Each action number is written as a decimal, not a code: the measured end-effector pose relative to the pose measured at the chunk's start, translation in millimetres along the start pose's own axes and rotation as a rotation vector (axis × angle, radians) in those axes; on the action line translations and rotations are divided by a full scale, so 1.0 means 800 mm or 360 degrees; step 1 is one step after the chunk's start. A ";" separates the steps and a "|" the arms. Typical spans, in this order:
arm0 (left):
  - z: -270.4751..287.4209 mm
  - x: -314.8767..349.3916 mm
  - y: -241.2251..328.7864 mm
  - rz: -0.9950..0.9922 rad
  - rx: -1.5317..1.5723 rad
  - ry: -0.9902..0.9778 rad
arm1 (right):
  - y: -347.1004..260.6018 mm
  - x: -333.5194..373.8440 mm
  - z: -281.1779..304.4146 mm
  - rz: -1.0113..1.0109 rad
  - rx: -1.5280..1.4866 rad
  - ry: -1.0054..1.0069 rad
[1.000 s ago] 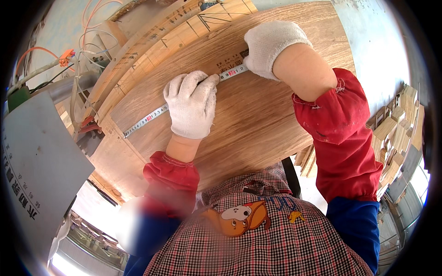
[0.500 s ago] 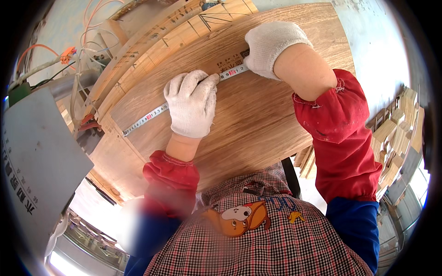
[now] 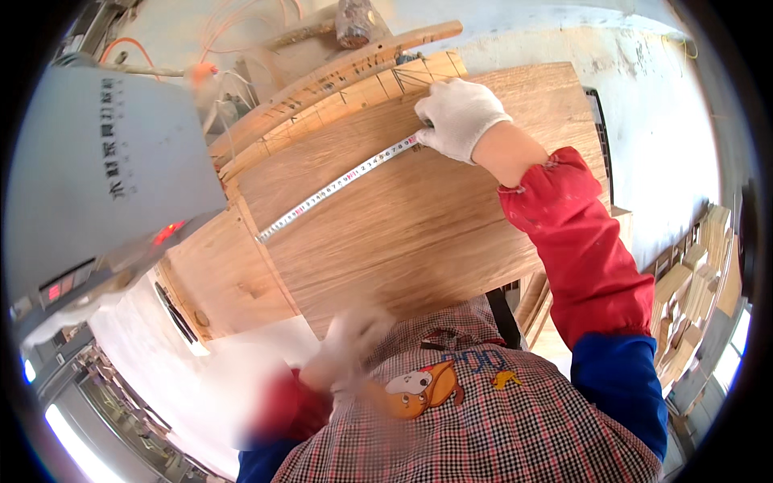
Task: The person measures a wooden board with a tape measure on a machine table and then moves several wooden boards from stacks on the floor and a pallet.
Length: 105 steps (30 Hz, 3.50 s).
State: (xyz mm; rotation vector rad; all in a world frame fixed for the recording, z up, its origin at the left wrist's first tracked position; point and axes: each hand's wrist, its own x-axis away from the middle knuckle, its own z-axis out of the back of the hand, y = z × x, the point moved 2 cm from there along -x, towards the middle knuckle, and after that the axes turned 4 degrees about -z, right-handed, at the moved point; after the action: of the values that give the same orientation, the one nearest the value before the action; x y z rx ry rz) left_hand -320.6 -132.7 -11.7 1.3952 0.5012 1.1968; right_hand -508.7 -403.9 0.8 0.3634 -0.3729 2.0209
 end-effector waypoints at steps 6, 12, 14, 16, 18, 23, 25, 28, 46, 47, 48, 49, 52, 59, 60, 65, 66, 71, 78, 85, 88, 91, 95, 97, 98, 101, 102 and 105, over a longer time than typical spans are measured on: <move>-0.061 0.118 -0.086 0.0306 -0.0099 0.0112 | 0.006 -0.034 0.014 0.0194 0.0050 0.0057; -0.102 0.072 -0.119 -0.0011 -0.0346 0.0004 | 0.005 -0.017 0.015 0.0096 0.0204 -0.0081; -0.107 0.046 -0.093 0.0509 0.1465 0.0581 | 0.011 0.001 0.018 -0.0061 0.0112 -0.0198; -0.109 0.035 -0.085 0.0693 0.2377 0.0879 | 0.023 0.024 0.018 -0.0215 0.0044 -0.0305; -0.104 0.030 -0.084 0.0571 0.2373 0.0948 | 0.039 0.052 0.015 -0.0369 -0.0054 -0.0392; -0.062 0.025 -0.077 0.0710 0.1984 0.0719 | 0.083 0.127 -0.026 -0.0620 -0.0452 -0.0591; -0.050 0.012 -0.082 0.0801 0.1838 0.0623 | 0.103 0.163 -0.052 -0.0761 -0.0749 -0.0600; -0.045 0.003 -0.089 0.0703 0.1812 0.0548 | 0.136 0.214 -0.109 -0.0826 -0.1195 -0.0472; -0.009 -0.059 -0.015 0.0025 -0.0252 0.0683 | 0.039 0.363 -0.233 -0.1520 -0.2991 -0.0062; 0.003 -0.074 -0.005 0.0056 -0.0311 0.0704 | 0.038 0.363 -0.239 -0.1504 -0.3101 -0.0084; 0.010 -0.092 0.008 0.0022 -0.0401 0.0728 | 0.051 0.368 -0.258 -0.1273 -0.3367 -0.0259; 0.024 -0.104 0.013 0.0012 -0.0499 0.0781 | 0.037 0.365 -0.256 -0.1284 -0.3329 -0.0268; 0.065 -0.124 0.027 -0.0089 -0.0887 0.0804 | -0.045 0.352 -0.245 -0.1273 -0.3276 -0.0254; 0.094 -0.085 -0.019 -0.0489 -0.1096 -0.0034 | -0.198 0.341 -0.243 -0.1263 -0.3573 -0.0388; 0.094 -0.066 -0.029 -0.0581 -0.1074 0.0041 | -0.215 0.336 -0.244 -0.1249 -0.3601 -0.0351; 0.103 0.087 -0.060 -0.1071 -0.0895 0.0547 | -0.254 0.316 -0.248 -0.1228 -0.3682 -0.0132; 0.110 0.119 -0.071 -0.0988 -0.0974 0.0759 | -0.252 0.311 -0.257 -0.1205 -0.3724 -0.0160; 0.112 0.265 -0.161 -0.0377 -0.0778 0.1651 | -0.260 0.305 -0.250 -0.0778 -0.3489 -0.0267; 0.095 0.282 -0.207 0.0087 0.0432 0.1566 | -0.202 0.357 -0.228 -0.0538 -0.1578 -0.0433; 0.112 0.262 -0.212 -0.0088 0.0781 0.1714 | -0.232 0.284 -0.140 -0.0088 -0.0510 0.0045; 0.108 0.255 -0.206 0.0166 0.0921 0.1750 | -0.237 0.256 -0.115 -0.0137 -0.0248 0.0038; 0.103 0.247 -0.215 0.0167 0.0928 0.1859 | -0.235 0.237 -0.110 -0.0136 -0.0258 -0.0019; 0.105 0.241 -0.206 0.0044 0.0881 0.1966 | -0.232 0.227 -0.107 -0.0113 -0.0252 -0.0082; 0.106 0.239 -0.194 0.0074 0.0917 0.1983 | -0.239 0.223 -0.105 -0.0109 -0.0271 -0.0115; 0.107 0.240 -0.190 0.0089 0.0931 0.1994 | -0.242 0.221 -0.105 -0.0108 -0.0279 -0.0124; 0.108 0.243 -0.191 0.0116 0.0901 0.1997 | -0.250 0.215 -0.103 -0.0114 -0.0278 -0.0148; 0.109 0.244 -0.193 0.0120 0.0776 0.2004 | -0.253 0.212 -0.102 -0.0121 -0.0261 -0.0156; 0.107 0.242 -0.192 0.0187 0.0818 0.2023 | -0.252 0.207 -0.101 -0.0044 -0.0200 -0.0083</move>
State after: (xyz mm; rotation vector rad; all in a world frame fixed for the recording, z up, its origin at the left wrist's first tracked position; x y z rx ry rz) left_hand -121.0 28.1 -64.9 0.8883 1.7057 2.0830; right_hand -411.6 -148.9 16.5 0.3418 -0.5219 1.9527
